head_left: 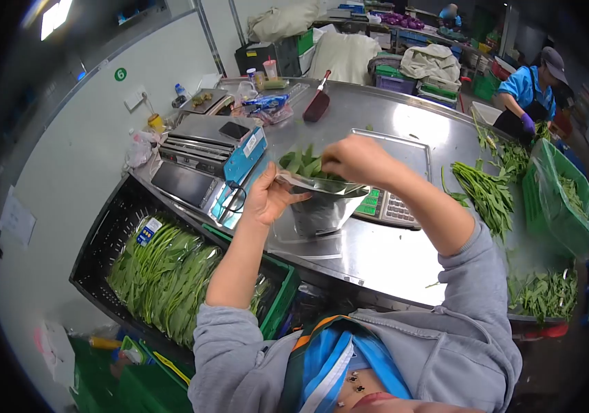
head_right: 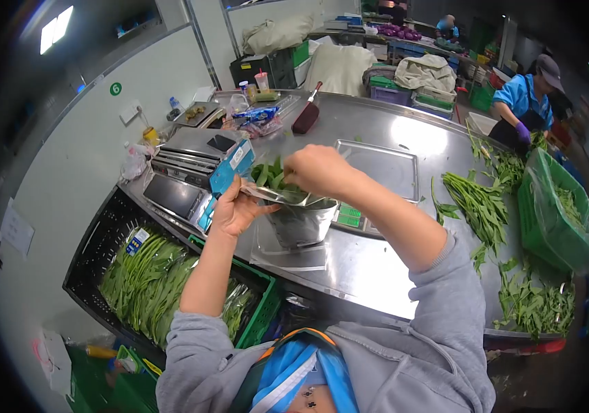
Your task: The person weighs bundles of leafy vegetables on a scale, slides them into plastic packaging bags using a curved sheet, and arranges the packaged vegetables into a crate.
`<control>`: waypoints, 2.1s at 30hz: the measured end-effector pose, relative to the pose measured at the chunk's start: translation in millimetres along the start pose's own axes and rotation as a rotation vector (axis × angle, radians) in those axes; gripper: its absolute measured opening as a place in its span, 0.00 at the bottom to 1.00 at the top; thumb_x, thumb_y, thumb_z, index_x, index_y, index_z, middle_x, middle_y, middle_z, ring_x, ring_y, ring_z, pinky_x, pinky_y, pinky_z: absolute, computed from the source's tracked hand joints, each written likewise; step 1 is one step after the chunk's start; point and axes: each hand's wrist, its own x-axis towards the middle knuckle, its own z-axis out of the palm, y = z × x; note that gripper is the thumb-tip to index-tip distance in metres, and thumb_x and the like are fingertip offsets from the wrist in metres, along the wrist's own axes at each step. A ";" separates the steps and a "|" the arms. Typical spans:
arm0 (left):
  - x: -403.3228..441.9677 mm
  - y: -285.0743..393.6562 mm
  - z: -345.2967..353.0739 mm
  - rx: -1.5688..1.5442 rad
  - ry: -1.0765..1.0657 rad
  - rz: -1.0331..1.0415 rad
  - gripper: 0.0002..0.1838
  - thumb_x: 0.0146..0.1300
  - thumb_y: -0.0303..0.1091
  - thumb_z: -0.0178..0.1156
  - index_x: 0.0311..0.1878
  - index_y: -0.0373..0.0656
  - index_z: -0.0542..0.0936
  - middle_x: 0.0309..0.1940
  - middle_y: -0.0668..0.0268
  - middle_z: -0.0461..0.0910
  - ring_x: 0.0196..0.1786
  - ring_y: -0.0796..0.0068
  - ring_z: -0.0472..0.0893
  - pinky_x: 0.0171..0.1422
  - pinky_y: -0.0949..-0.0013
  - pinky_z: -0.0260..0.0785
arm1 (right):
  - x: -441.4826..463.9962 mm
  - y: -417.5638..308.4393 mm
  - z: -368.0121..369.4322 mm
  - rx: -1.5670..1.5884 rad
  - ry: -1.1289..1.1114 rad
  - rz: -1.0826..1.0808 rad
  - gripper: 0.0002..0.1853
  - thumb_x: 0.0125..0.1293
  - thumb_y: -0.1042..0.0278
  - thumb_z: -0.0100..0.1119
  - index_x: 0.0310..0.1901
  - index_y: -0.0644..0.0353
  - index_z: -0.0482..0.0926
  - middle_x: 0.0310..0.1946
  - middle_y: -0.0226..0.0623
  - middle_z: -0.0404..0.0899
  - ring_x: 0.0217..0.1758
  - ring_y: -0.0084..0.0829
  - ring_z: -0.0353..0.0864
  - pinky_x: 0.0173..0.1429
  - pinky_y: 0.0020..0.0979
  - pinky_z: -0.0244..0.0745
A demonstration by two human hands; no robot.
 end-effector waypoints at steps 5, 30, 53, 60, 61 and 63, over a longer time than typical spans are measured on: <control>10.9 -16.5 -13.0 -0.151 -0.226 0.152 0.06 0.60 0.34 0.57 0.29 0.45 0.75 0.28 0.66 0.76 0.48 0.64 0.75 0.53 0.36 0.67 | 14.7 -9.1 1.9 -0.257 -0.254 0.030 0.08 0.48 0.71 0.57 0.31 0.60 0.83 0.29 0.46 0.81 0.36 0.45 0.82 0.39 0.40 0.77; 16.5 11.4 41.0 0.365 -0.093 0.137 0.17 0.67 0.35 0.41 0.46 0.31 0.75 0.43 0.48 0.80 0.48 0.55 0.80 0.51 0.59 0.71 | -117.1 113.5 -167.5 -0.434 1.569 -0.568 0.05 0.62 0.75 0.53 0.36 0.65 0.77 0.30 0.41 0.79 0.34 0.35 0.78 0.39 0.31 0.71; -19.7 75.1 36.6 0.378 0.536 0.446 0.22 0.71 0.39 0.39 0.53 0.29 0.70 0.49 0.50 0.78 0.51 0.59 0.80 0.50 0.65 0.72 | -85.2 102.1 180.2 1.576 -0.376 0.241 0.27 0.48 0.71 0.72 0.51 0.65 0.74 0.44 0.36 0.80 0.45 0.26 0.78 0.53 0.29 0.71; -74.6 53.4 43.6 0.259 0.412 0.377 0.22 0.70 0.41 0.40 0.52 0.31 0.72 0.48 0.51 0.78 0.48 0.57 0.80 0.48 0.62 0.73 | -144.3 72.3 142.7 1.393 -0.251 0.302 0.25 0.45 0.69 0.74 0.46 0.66 0.78 0.42 0.36 0.81 0.45 0.26 0.79 0.53 0.28 0.72; -94.3 52.1 31.6 0.201 0.167 0.395 0.22 0.70 0.42 0.40 0.52 0.31 0.73 0.47 0.51 0.79 0.47 0.57 0.81 0.47 0.61 0.73 | -151.7 57.2 118.2 1.376 -0.066 0.071 0.23 0.45 0.69 0.74 0.45 0.66 0.78 0.41 0.36 0.81 0.42 0.25 0.80 0.49 0.28 0.74; -113.6 39.0 19.9 0.300 0.064 0.292 0.22 0.69 0.42 0.40 0.50 0.32 0.75 0.46 0.50 0.80 0.44 0.56 0.82 0.47 0.61 0.73 | -169.9 74.3 129.7 1.279 -0.227 0.156 0.23 0.48 0.69 0.71 0.47 0.65 0.78 0.40 0.36 0.81 0.40 0.24 0.80 0.45 0.26 0.75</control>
